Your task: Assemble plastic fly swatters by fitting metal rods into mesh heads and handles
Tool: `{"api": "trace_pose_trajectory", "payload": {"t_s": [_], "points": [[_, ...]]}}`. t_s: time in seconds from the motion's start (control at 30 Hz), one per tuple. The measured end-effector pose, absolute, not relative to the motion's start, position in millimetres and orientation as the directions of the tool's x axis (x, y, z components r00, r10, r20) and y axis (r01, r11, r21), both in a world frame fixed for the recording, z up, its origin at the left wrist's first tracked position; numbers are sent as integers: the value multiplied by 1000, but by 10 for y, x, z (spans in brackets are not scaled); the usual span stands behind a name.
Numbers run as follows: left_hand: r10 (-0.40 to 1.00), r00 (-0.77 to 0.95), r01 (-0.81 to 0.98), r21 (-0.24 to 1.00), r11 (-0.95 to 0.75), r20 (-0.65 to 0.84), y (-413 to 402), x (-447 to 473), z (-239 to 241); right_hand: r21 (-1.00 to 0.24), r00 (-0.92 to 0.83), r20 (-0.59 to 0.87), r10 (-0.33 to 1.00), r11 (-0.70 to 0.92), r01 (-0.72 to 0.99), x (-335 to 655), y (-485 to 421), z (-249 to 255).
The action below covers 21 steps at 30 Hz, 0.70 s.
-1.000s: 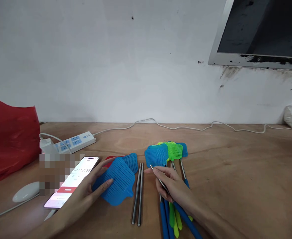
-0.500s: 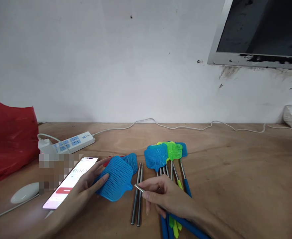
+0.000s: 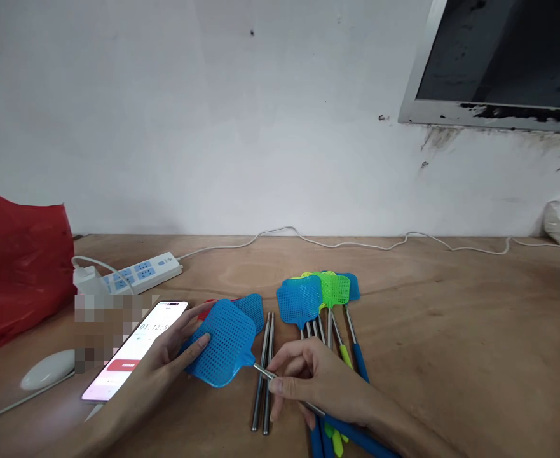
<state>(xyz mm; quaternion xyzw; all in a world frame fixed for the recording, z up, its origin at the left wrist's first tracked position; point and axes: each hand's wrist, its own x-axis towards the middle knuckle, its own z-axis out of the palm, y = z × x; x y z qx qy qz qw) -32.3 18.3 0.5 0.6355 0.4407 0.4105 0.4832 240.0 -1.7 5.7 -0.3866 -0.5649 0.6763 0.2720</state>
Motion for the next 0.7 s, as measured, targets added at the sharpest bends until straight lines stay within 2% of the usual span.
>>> {"api": "trace_pose_trajectory", "payload": {"t_s": [0.27,0.53,0.7], "points": [[956,277,182,972,-149,95,199,-340,-10,-968,-527,-242,814,-237,77,2386,-22,76],[938,344,113,990,-84,40,105,-299,-14,-969,-513,-248,822,-224,109,2389,-6,6],[931,360,161,979,-122,57,69,-299,-44,-975,-502,-219,837,-201,90,2386,-15,-66]]}}
